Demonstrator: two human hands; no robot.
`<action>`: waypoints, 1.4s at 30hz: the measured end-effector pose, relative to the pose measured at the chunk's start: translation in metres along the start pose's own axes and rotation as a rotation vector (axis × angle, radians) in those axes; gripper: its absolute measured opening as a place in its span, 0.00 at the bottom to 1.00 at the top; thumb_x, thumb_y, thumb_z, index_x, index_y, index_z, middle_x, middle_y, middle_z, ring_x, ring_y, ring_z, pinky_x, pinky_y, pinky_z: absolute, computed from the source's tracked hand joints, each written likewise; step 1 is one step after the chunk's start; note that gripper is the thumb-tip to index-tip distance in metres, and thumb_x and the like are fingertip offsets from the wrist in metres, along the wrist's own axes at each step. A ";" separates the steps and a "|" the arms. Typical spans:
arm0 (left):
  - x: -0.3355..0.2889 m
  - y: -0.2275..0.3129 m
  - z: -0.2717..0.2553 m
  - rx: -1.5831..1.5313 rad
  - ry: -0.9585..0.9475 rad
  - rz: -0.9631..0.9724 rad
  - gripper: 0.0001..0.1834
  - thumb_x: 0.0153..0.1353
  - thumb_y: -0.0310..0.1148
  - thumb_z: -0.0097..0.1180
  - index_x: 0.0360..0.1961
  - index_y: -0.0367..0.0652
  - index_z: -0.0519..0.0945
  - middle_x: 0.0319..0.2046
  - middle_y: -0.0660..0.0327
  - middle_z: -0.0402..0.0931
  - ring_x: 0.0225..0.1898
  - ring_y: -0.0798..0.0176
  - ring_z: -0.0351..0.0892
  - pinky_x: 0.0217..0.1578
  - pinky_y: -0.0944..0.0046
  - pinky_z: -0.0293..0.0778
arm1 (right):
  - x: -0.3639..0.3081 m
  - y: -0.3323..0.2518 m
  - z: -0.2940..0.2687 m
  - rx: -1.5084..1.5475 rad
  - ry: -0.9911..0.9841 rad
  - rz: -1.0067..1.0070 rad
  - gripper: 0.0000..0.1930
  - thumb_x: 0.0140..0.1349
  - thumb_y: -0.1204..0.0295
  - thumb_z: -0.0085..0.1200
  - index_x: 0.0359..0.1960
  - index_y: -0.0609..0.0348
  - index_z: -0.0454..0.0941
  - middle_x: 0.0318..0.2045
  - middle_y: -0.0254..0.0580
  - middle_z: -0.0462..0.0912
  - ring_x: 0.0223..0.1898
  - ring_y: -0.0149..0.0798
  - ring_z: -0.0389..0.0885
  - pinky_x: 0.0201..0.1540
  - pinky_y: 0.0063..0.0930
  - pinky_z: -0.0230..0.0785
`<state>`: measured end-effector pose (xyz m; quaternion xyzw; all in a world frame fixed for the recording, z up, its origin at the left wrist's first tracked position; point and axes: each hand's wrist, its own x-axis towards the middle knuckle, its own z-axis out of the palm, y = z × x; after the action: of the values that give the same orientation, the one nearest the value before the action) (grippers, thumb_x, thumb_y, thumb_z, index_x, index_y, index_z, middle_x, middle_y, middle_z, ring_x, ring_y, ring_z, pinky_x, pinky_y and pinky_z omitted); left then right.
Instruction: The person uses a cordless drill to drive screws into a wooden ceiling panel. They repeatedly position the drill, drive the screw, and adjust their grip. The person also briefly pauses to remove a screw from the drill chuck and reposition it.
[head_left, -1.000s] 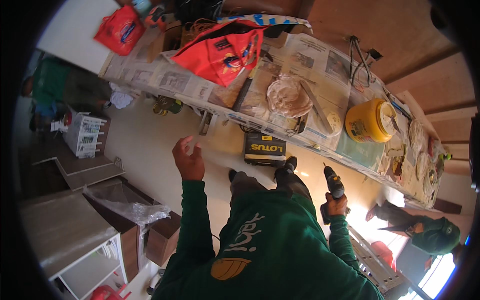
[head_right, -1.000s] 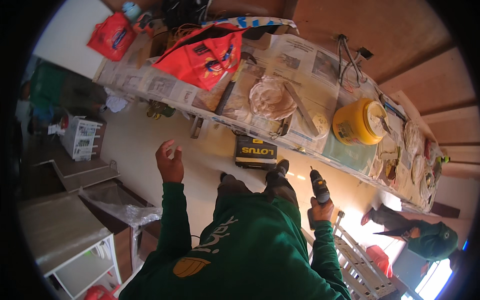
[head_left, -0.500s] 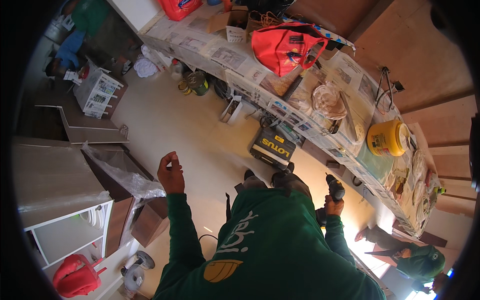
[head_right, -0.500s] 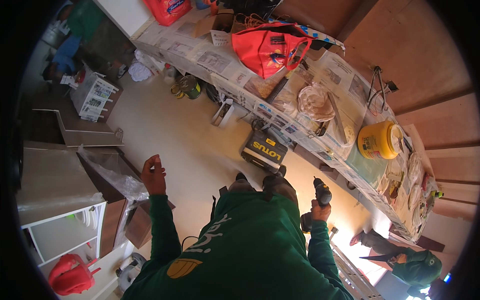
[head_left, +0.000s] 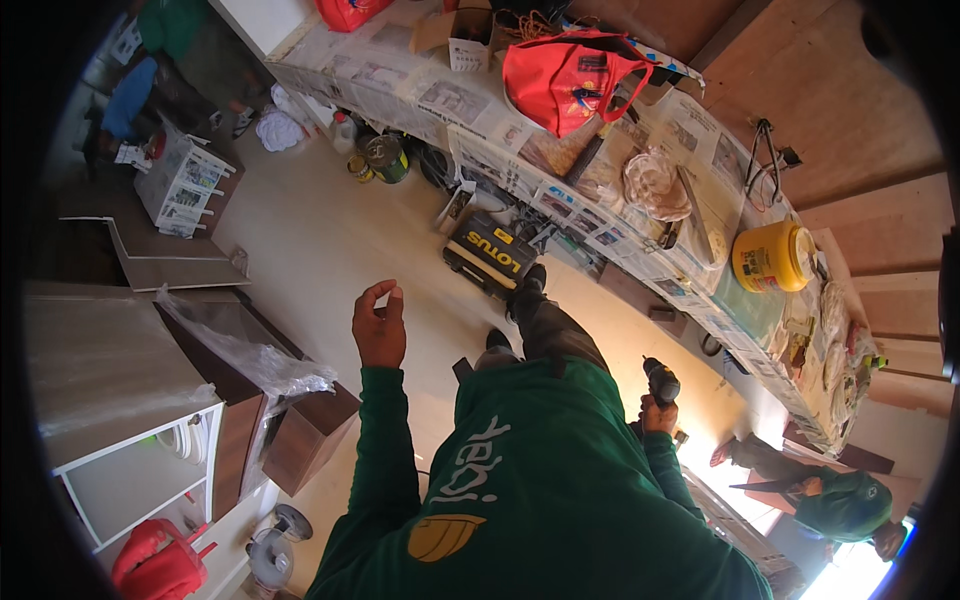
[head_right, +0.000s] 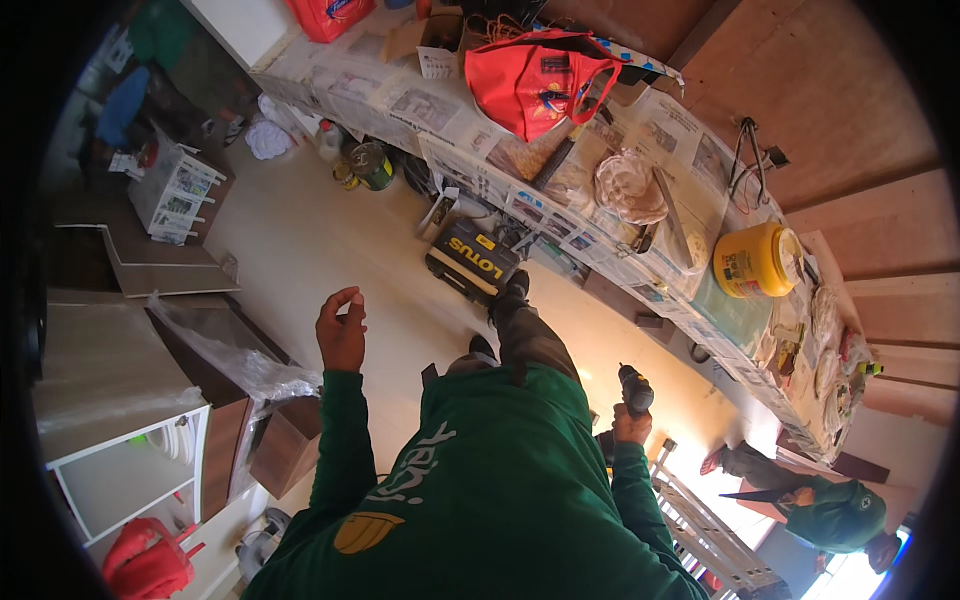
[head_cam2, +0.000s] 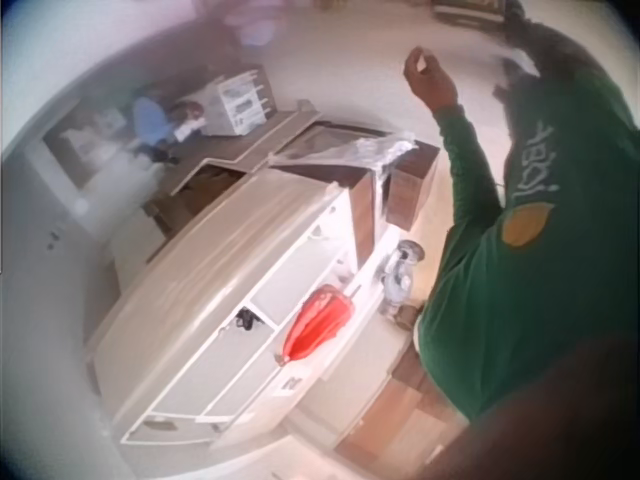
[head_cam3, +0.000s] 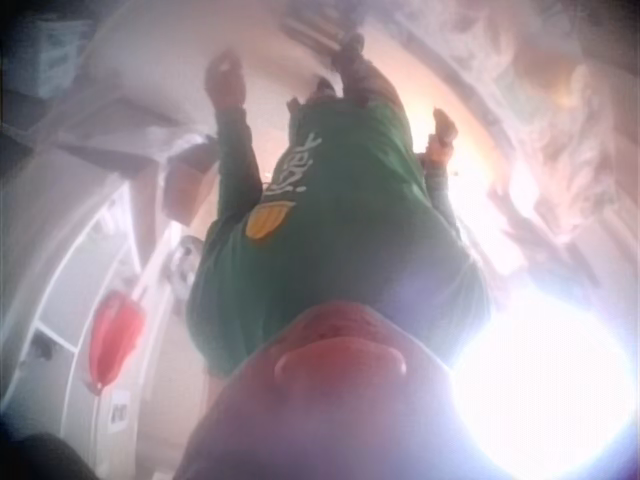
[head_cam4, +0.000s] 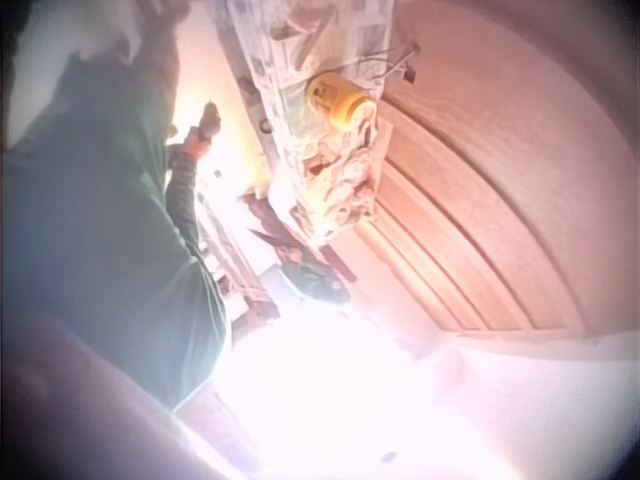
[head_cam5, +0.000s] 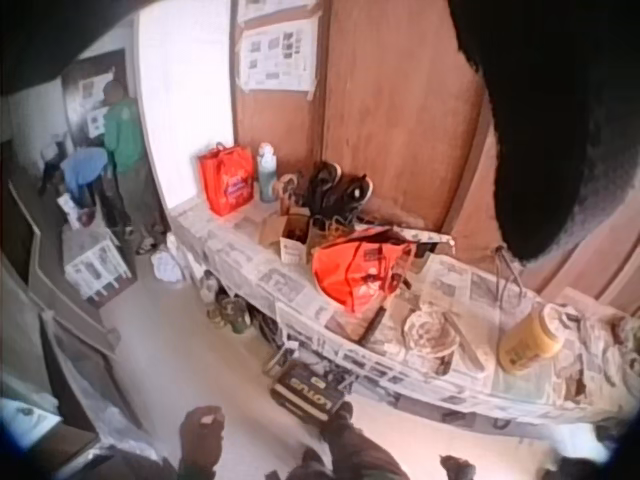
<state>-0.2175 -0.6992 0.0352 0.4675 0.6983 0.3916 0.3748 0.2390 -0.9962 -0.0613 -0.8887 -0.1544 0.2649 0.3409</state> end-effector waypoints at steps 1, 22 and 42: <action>0.000 -0.007 -0.001 0.031 -0.002 0.002 0.17 0.68 0.42 0.62 0.51 0.42 0.83 0.45 0.61 0.78 0.32 0.68 0.78 0.36 0.66 0.78 | -0.002 0.000 0.002 0.007 0.011 -0.007 0.11 0.52 0.70 0.60 0.34 0.63 0.82 0.20 0.37 0.80 0.16 0.33 0.78 0.20 0.29 0.72; 0.002 0.115 0.154 -0.143 -0.725 0.144 0.14 0.68 0.39 0.63 0.49 0.43 0.81 0.38 0.67 0.79 0.37 0.72 0.74 0.41 0.69 0.71 | 0.025 -0.166 -0.081 -0.049 -0.011 -0.079 0.16 0.50 0.63 0.69 0.34 0.65 0.85 0.27 0.48 0.87 0.29 0.45 0.87 0.36 0.38 0.78; -0.051 0.331 0.417 -0.554 -0.915 -0.216 0.21 0.62 0.28 0.67 0.54 0.41 0.74 0.45 0.58 0.82 0.44 0.67 0.82 0.46 0.65 0.80 | 0.189 -0.331 -0.072 -0.042 -0.183 -1.040 0.48 0.36 0.79 0.64 0.70 0.63 0.68 0.36 0.52 0.75 0.39 0.57 0.77 0.44 0.46 0.72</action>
<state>0.2866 -0.5807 0.1685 0.3994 0.3790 0.2767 0.7876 0.4032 -0.7099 0.1423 -0.6746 -0.6092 0.1343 0.3946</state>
